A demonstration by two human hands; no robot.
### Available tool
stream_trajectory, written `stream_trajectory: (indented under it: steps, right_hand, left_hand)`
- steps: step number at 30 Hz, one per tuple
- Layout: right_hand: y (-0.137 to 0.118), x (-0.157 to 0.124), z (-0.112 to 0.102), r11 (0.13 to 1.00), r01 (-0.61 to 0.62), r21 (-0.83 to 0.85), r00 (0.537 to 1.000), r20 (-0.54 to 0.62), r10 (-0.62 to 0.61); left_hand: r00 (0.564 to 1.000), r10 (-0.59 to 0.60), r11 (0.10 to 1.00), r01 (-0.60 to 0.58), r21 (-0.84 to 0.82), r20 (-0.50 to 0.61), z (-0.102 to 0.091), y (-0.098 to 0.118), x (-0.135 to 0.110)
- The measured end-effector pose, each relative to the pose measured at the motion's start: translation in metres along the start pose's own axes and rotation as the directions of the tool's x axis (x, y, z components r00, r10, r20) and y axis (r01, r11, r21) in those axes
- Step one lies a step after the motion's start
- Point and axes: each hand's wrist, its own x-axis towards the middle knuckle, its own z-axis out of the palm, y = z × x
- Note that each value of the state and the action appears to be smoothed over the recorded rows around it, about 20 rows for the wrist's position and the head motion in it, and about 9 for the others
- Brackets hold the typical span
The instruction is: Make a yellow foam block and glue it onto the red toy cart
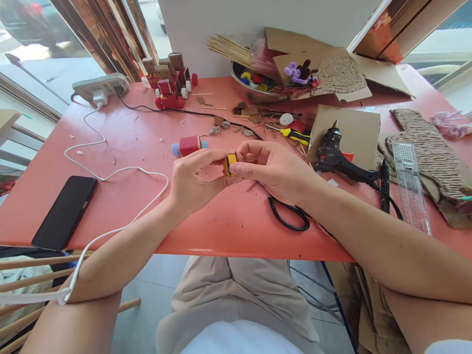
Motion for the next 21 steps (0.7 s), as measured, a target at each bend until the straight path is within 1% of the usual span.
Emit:
stream_trajectory:
  steps: [6,9,12,16,18,21]
  right_hand:
    - [-0.0032,-0.0005,-0.0006,1.000,-0.012,0.013,0.999,0.030,0.012]
    - [-0.0062,-0.0015,-0.0017,0.999,-0.037,0.018,0.998,0.059,0.036]
    - [-0.0077,-0.0017,-0.0031,0.996,-0.073,0.055,0.995,0.077,0.069]
    - [-0.0085,-0.0011,-0.0033,0.993,-0.091,0.076,0.993,0.082,0.085]
    - [-0.0081,-0.0009,-0.0024,0.995,-0.081,0.064,0.994,0.074,0.077]
    - [-0.0055,-0.0013,-0.0004,0.998,-0.038,0.046,0.999,0.025,0.037]
  left_hand:
    - [0.997,0.074,0.996,-0.073,0.045,-0.018,-0.0029,0.0026,0.0030]
    - [0.998,0.066,0.995,-0.066,0.079,-0.006,-0.0036,0.0025,0.0013]
    - [0.999,0.050,0.994,-0.048,0.095,-0.019,-0.0030,0.0013,-0.0019]
    - [0.995,0.083,0.993,-0.079,0.082,-0.045,-0.0014,-0.0005,-0.0040]
    - [0.994,0.098,0.991,-0.092,0.096,-0.052,-0.0014,-0.0016,-0.0033]
    - [0.992,0.109,0.990,-0.103,0.101,-0.062,-0.0025,-0.0042,-0.0014]
